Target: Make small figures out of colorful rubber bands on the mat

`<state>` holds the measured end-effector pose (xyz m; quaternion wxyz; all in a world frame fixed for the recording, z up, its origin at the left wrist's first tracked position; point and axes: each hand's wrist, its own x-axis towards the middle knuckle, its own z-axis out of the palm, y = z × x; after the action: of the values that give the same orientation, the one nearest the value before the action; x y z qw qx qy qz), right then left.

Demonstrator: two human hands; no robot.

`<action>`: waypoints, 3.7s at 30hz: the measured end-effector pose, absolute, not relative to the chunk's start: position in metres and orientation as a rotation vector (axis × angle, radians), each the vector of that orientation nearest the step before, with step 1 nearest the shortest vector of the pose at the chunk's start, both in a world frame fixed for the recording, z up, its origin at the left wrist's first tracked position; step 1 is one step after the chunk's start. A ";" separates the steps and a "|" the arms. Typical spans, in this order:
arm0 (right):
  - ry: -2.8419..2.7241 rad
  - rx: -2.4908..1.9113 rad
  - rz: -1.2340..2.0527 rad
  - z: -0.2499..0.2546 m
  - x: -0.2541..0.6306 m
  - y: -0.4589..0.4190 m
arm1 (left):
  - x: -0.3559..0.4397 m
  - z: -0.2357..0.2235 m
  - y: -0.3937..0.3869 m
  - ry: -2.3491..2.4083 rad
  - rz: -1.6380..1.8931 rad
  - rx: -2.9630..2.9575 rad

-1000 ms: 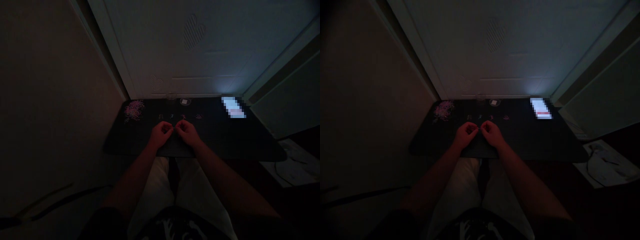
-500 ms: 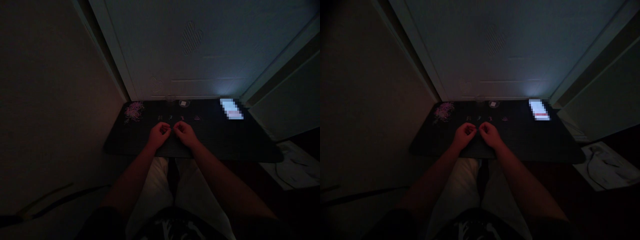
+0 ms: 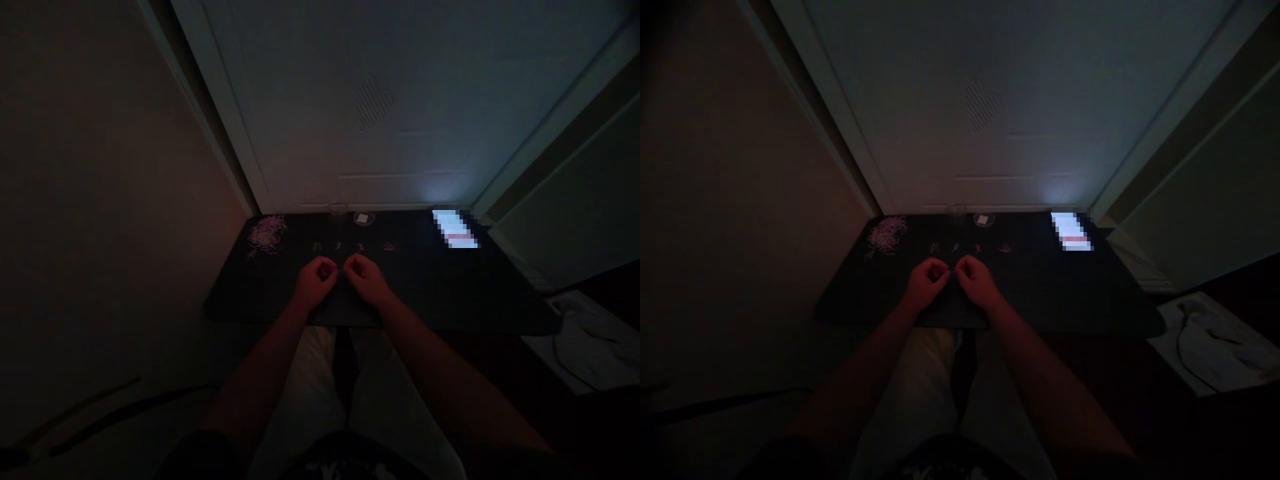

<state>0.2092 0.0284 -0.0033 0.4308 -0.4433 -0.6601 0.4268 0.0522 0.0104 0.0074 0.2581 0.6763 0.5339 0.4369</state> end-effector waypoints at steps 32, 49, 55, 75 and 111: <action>-1.424 -1.032 1.249 0.001 0.209 0.026 | 0.054 0.005 0.011 1.392 0.964 1.923; -1.312 -0.993 1.223 0.004 0.211 0.028 | 0.055 0.011 0.008 1.422 1.027 1.832; -1.511 -1.029 1.218 0.002 0.209 0.025 | 0.057 0.009 0.009 1.380 1.047 1.818; -1.694 -1.072 1.052 0.001 0.211 0.025 | 0.056 0.007 0.010 1.377 1.067 1.816; -1.655 -1.076 1.065 0.002 0.211 0.025 | 0.056 0.010 0.008 1.405 1.007 1.816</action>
<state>0.2106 0.0251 0.0024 0.4342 -0.4321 -0.6646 0.4278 0.0559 0.0081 0.0097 0.3120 0.6880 0.5324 0.3818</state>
